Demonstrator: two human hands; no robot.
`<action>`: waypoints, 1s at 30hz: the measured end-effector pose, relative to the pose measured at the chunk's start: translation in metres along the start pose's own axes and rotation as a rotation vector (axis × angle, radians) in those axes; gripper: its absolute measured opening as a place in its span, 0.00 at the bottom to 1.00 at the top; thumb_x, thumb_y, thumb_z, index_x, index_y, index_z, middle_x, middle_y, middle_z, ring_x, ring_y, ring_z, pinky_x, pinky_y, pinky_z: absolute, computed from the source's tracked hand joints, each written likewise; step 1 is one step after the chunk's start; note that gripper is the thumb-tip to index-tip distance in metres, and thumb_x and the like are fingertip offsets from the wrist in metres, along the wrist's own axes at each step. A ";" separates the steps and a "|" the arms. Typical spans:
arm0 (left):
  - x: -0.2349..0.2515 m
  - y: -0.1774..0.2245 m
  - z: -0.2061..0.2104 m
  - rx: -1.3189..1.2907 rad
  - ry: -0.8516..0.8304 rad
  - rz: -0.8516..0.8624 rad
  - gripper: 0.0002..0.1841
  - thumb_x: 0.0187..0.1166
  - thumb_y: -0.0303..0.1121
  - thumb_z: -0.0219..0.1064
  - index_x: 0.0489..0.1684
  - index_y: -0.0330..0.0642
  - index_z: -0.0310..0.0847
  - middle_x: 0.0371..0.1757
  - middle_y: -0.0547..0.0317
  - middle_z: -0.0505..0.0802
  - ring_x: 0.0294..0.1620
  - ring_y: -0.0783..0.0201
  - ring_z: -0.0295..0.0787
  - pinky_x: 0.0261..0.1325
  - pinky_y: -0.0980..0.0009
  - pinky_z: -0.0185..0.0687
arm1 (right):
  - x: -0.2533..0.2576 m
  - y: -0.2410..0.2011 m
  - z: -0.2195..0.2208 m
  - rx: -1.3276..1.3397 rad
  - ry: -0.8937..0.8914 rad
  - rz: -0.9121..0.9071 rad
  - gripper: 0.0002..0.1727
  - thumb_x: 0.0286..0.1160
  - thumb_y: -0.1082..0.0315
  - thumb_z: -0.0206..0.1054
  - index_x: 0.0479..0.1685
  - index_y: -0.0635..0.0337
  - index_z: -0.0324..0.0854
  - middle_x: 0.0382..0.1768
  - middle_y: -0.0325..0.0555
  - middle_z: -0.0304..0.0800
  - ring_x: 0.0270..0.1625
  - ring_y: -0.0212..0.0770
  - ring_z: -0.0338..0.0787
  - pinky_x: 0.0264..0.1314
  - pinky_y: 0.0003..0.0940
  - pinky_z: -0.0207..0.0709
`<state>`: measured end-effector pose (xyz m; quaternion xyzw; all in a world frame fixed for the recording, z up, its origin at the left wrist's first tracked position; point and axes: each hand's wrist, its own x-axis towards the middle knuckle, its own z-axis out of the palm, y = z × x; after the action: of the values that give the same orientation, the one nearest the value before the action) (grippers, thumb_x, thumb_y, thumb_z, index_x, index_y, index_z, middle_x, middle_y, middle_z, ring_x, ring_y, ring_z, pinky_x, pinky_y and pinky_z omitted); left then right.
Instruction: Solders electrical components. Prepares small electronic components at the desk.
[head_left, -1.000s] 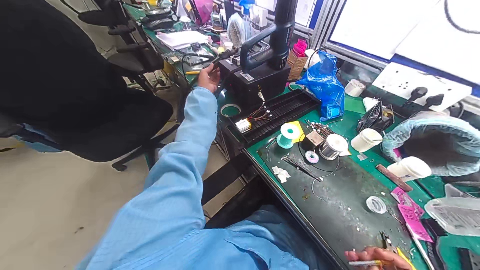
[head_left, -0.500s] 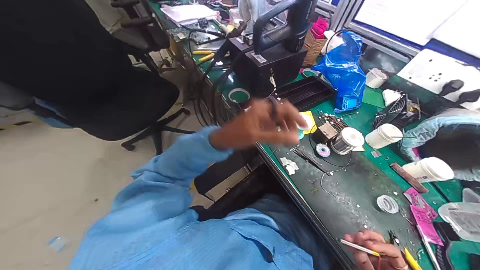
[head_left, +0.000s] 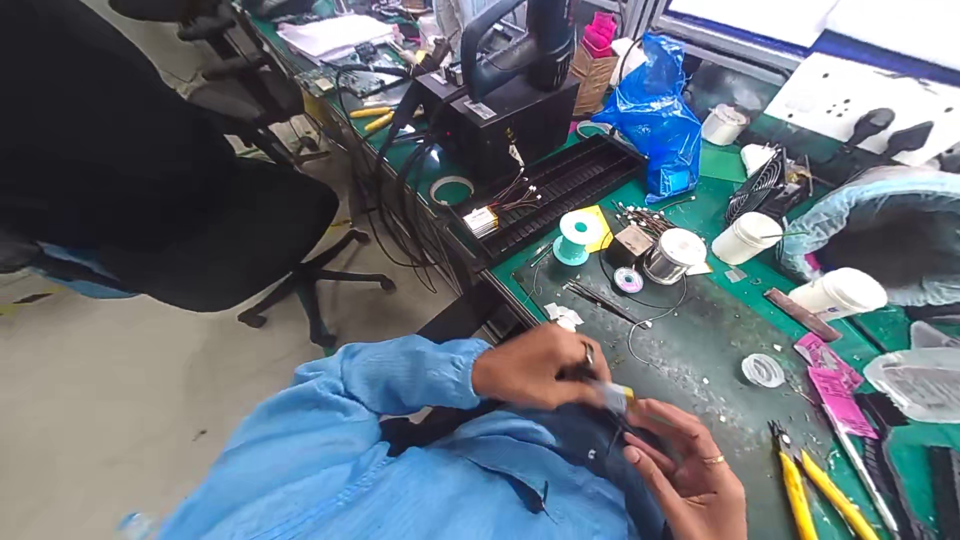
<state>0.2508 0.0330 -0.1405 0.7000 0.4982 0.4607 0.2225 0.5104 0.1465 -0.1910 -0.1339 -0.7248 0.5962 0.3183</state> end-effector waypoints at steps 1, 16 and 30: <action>0.000 0.000 -0.022 0.074 0.077 -0.024 0.10 0.79 0.33 0.74 0.43 0.34 0.91 0.40 0.55 0.94 0.42 0.71 0.90 0.49 0.72 0.88 | -0.001 0.002 -0.007 -0.116 0.020 -0.039 0.30 0.65 0.72 0.82 0.71 0.61 0.81 0.68 0.55 0.85 0.63 0.54 0.93 0.55 0.46 0.97; -0.033 -0.064 -0.161 0.643 0.513 -0.689 0.13 0.76 0.36 0.77 0.53 0.38 0.89 0.42 0.47 0.94 0.39 0.54 0.91 0.48 0.50 0.87 | -0.004 0.021 -0.028 -0.471 0.109 -0.173 0.21 0.75 0.63 0.76 0.66 0.56 0.85 0.67 0.49 0.87 0.57 0.39 0.95 0.46 0.31 0.96; -0.016 -0.075 -0.177 0.845 0.233 -0.412 0.24 0.73 0.28 0.75 0.71 0.53 0.87 0.64 0.42 0.87 0.66 0.38 0.78 0.70 0.40 0.71 | -0.002 0.023 -0.032 -0.436 0.081 -0.176 0.17 0.75 0.64 0.75 0.60 0.58 0.89 0.66 0.50 0.87 0.58 0.39 0.95 0.46 0.29 0.97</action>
<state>0.0596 0.0232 -0.1208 0.5597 0.7915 0.2399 -0.0519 0.5276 0.1764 -0.2105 -0.1595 -0.8319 0.3898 0.3613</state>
